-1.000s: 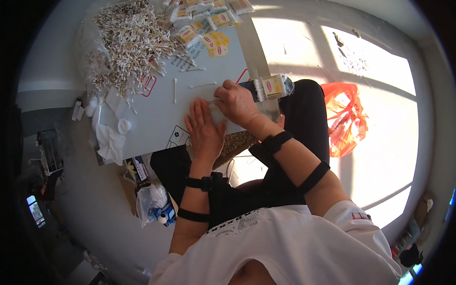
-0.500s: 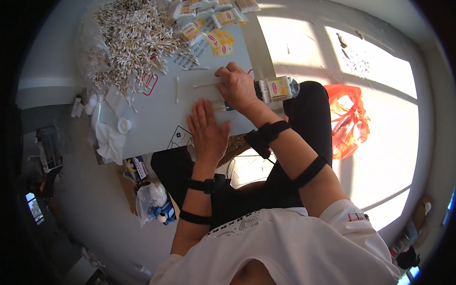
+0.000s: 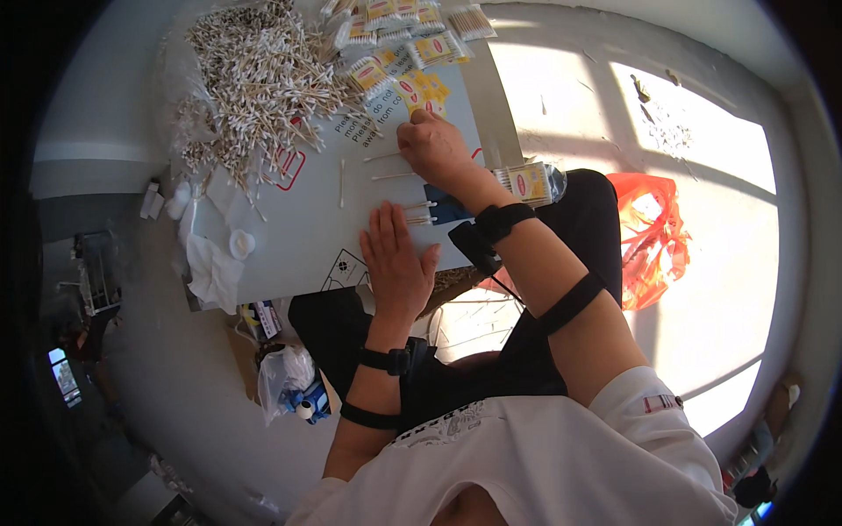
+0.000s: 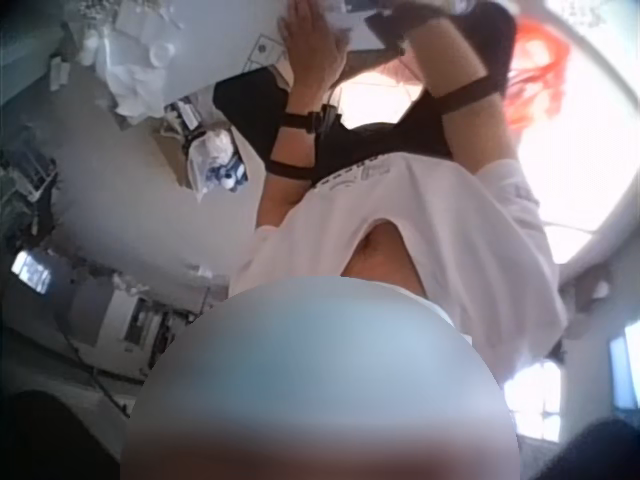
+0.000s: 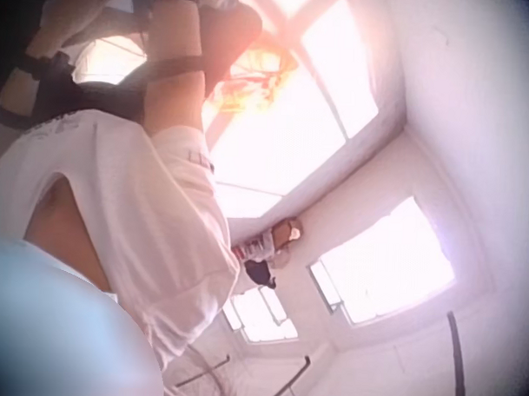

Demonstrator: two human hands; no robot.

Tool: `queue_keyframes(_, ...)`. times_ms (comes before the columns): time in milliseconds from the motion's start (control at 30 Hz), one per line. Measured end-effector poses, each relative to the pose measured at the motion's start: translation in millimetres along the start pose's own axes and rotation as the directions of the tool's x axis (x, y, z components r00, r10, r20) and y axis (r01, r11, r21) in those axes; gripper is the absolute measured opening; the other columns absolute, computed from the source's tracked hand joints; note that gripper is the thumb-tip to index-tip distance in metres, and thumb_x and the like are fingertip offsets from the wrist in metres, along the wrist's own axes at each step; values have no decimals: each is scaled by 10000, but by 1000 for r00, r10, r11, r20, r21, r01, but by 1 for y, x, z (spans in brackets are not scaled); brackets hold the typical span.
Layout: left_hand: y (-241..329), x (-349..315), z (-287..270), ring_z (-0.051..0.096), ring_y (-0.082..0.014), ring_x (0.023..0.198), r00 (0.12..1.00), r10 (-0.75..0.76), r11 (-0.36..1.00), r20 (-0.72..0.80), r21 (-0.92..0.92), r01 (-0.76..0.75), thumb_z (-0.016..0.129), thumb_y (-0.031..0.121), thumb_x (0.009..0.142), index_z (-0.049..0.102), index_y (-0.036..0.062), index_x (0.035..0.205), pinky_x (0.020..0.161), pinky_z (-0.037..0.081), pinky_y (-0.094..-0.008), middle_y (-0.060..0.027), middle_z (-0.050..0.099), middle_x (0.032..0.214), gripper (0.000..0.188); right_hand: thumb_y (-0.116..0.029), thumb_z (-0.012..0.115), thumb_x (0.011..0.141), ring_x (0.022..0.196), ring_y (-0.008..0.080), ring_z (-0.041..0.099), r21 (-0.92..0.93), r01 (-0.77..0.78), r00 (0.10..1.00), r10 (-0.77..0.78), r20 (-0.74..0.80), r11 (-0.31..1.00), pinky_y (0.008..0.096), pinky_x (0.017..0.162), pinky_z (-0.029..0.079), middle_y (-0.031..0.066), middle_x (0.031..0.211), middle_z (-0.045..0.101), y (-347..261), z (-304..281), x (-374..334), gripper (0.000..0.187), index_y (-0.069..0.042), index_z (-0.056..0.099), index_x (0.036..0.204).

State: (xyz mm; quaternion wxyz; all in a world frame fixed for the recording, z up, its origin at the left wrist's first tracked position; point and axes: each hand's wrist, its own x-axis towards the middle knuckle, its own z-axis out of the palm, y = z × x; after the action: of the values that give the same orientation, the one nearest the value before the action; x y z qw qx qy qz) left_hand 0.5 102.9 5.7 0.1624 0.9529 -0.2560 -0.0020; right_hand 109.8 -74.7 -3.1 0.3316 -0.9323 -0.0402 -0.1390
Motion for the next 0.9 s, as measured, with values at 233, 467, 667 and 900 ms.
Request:
queue_keyframes(233,-1,5,-7,313,-391,1346,996,-29,990,-79,-139,18,654,290,855,320,-20,1416,1106,214,-553,-216,353,1430,723,-110,727,704,888,313,573,79,90,996,-92,13,993,414,786,472,93,887,531,-13,-14,-29,160,-68,587,767)
queue_keyframes(467,-56,52,-20,465,-366,1116,898,-214,977,-385,-94,193,688,91,773,523,41,1164,932,379,-486,-168,501,1197,427,-97,727,684,864,299,565,59,74,997,-74,5,996,413,773,469,87,867,517,-14,-13,-39,161,-73,585,755)
queue_keyframes(667,-84,89,-18,499,-324,969,907,-207,978,-367,-96,184,686,16,731,576,117,899,799,406,-470,-61,538,951,225,-145,723,688,809,294,600,21,132,986,-133,96,991,409,735,485,89,813,561,-23,-13,-29,152,-67,598,724)
queue_keyframes(900,-75,96,-9,505,-307,971,961,-112,984,-253,-165,71,704,32,708,593,160,864,788,401,-455,-30,535,946,231,-266,755,709,795,331,635,115,-255,962,264,-74,960,425,709,511,130,854,639,-31,4,39,260,-46,637,782)
